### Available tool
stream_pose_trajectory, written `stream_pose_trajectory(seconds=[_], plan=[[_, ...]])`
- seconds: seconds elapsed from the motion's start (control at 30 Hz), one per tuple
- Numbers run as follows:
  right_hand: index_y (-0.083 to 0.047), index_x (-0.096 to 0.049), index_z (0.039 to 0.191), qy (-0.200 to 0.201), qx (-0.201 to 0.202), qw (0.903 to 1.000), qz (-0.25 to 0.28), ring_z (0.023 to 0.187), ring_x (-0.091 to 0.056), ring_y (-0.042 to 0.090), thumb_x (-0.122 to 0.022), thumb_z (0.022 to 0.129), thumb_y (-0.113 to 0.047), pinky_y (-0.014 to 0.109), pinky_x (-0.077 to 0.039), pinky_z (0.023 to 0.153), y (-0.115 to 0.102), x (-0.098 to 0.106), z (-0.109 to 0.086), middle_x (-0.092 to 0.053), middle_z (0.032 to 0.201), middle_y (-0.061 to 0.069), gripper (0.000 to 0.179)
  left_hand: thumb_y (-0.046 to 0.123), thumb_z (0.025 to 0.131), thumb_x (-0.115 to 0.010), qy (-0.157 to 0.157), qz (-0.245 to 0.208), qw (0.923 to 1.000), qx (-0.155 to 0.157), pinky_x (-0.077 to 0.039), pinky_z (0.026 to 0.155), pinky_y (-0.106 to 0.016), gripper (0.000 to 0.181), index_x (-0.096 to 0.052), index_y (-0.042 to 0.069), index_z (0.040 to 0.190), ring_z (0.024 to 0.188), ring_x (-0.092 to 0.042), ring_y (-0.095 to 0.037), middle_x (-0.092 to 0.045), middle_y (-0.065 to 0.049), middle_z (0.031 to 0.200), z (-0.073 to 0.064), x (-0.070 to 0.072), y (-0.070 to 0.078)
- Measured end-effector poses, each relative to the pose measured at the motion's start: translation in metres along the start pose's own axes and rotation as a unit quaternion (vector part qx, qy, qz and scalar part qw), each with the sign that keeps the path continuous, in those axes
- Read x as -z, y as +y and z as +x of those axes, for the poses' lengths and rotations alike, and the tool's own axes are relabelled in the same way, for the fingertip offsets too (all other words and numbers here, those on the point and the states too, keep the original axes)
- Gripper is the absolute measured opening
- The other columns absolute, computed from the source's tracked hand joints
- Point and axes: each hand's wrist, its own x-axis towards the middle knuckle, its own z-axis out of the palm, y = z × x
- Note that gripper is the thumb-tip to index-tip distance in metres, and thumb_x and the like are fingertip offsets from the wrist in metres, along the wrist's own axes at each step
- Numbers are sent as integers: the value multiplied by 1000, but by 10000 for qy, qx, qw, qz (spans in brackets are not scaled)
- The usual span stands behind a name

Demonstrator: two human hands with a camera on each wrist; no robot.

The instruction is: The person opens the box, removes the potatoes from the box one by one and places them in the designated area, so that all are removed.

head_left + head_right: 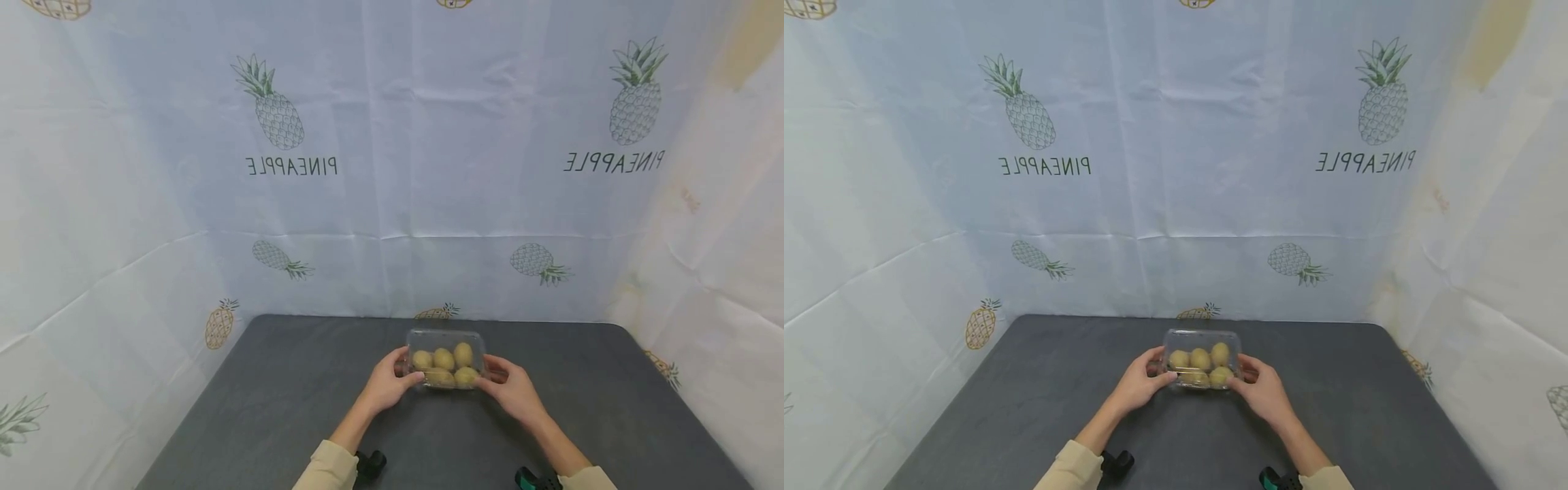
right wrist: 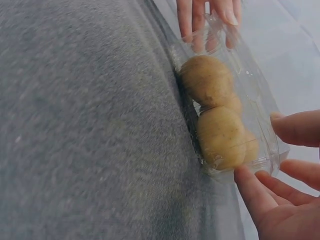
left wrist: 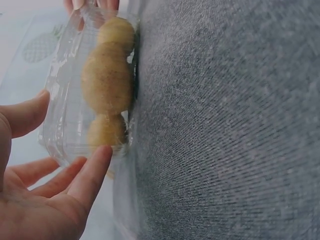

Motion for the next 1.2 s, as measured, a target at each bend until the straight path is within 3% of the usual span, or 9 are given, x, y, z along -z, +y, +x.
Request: stream_pose_trajectory(seconds=[0.47,0.83,1.2], plan=[[6,-51,144,1,152,9983,-554,123,-58,45,-77,93,-24,46,-57,88,-2,3,-6,-58,136,28,64,36,95,-74,-72,161,9998,-59,-54,86,-50,72,-46,0,150,117,-61,-35,-56,-20,137,-6,0,1],[6,-51,144,106,246,9966,-785,122,-59,44,-76,93,-23,47,-57,88,-2,-3,0,-58,137,27,63,36,93,-76,60,102,9999,27,-53,87,-52,74,-45,0,149,118,-59,-36,-56,-20,136,0,-2,-1],[4,-50,145,-37,465,9858,-1616,119,-60,41,-78,91,-34,49,-55,92,-8,1,1,-58,134,23,71,40,93,-75,139,250,9996,20,-53,87,-51,74,-47,0,148,116,-60,-34,-57,-20,135,0,-1,-1]])
